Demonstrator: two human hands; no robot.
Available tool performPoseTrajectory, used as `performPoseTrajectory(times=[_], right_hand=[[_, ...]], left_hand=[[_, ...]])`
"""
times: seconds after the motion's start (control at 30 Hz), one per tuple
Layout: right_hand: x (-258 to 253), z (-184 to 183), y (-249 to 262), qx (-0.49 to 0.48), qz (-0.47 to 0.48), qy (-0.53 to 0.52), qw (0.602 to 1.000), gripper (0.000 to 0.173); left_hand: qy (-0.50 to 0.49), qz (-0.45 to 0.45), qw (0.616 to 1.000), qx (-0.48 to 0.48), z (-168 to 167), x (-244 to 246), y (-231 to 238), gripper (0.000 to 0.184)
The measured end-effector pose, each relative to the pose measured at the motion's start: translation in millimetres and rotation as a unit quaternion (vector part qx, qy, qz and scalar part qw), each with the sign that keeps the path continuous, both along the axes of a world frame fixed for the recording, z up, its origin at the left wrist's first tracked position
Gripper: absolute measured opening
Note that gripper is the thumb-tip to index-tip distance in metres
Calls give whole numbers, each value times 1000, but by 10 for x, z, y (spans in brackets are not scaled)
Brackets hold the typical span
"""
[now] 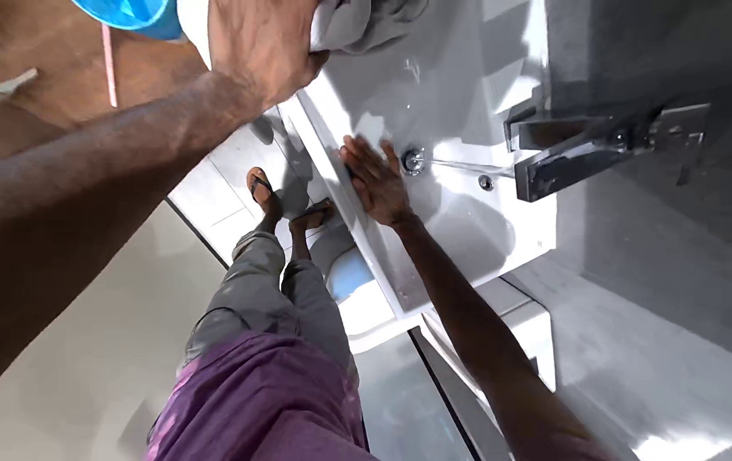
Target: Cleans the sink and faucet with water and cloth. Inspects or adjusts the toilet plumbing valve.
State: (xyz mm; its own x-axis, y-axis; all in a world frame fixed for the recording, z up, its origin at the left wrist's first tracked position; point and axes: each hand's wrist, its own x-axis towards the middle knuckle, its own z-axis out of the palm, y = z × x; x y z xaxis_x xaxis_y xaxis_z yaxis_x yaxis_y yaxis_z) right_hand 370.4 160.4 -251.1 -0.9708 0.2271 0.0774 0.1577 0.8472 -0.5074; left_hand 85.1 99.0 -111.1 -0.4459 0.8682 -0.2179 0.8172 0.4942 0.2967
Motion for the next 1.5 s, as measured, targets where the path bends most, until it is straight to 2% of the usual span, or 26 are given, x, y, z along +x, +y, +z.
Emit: performPoseTrajectory(times=[0.03, 0.1, 0.2, 0.27, 0.33, 0.37, 0.47, 0.53, 0.67, 0.77, 0.83, 0.93, 1.0, 1.07, 1.17, 1.23, 1.37, 1.5], right_hand=[[-105, -22, 97, 71, -5, -27, 997, 52], [-323, -24, 154, 122, -26, -32, 992, 51], [-527, 59, 125, 116, 13, 24, 993, 47], [-698, 36, 249, 93, 45, 83, 991, 45], [-821, 8, 381, 91, 41, 98, 990, 45], [-827, -1, 404, 93, 9, 97, 991, 47], [-724, -34, 531, 139, -218, 19, 966, 78], [-738, -69, 645, 182, -270, 2, 945, 78], [-308, -25, 544, 188, -239, -55, 951, 79], [448, 138, 238, 146, -244, -160, 945, 66], [664, 199, 76, 122, -258, -179, 941, 59], [480, 225, 135, 138, -258, -183, 939, 49], [289, 212, 374, 143, -191, -170, 956, 33], [228, 215, 590, 143, -118, -179, 966, 26], [259, 258, 818, 166, -50, -161, 972, 30], [318, 265, 788, 181, -49, -171, 967, 30], [243, 193, 551, 235, -183, -178, 938, 27], [101, 244, 204, 204, -388, -238, 867, 43]], left_hand=[[12, -6, 1000, 18, -16, 0, 1, 48], [42, -30, 997, 60, -61, -31, 5, 53], [73, -60, 990, 108, -119, -55, 11, 63], [82, -70, 988, 107, -135, -83, 11, 72], [83, -77, 988, 104, -137, -86, 18, 75], [85, -80, 988, 105, -139, -84, 3, 75], [79, -87, 987, 107, -151, -92, -13, 74], [79, -87, 987, 112, -133, -117, 6, 75], [60, -81, 989, 104, -88, -113, -20, 64], [19, -65, 996, 65, 0, -56, 19, 61], [12, -48, 997, 53, 26, -69, 26, 67], [13, -43, 997, 65, 3, -56, 8, 62], [15, -41, 997, 62, -12, -59, 11, 58], [11, -27, 998, 50, -55, -58, -25, 50], [11, -24, 999, 36, -50, -92, 7, 51], [-9, -17, 999, 26, -41, -47, -20, 48], [-18, -7, 1000, 10, 9, -55, -10, 45], [-27, 2, 999, 26, -24, -54, -22, 43]])
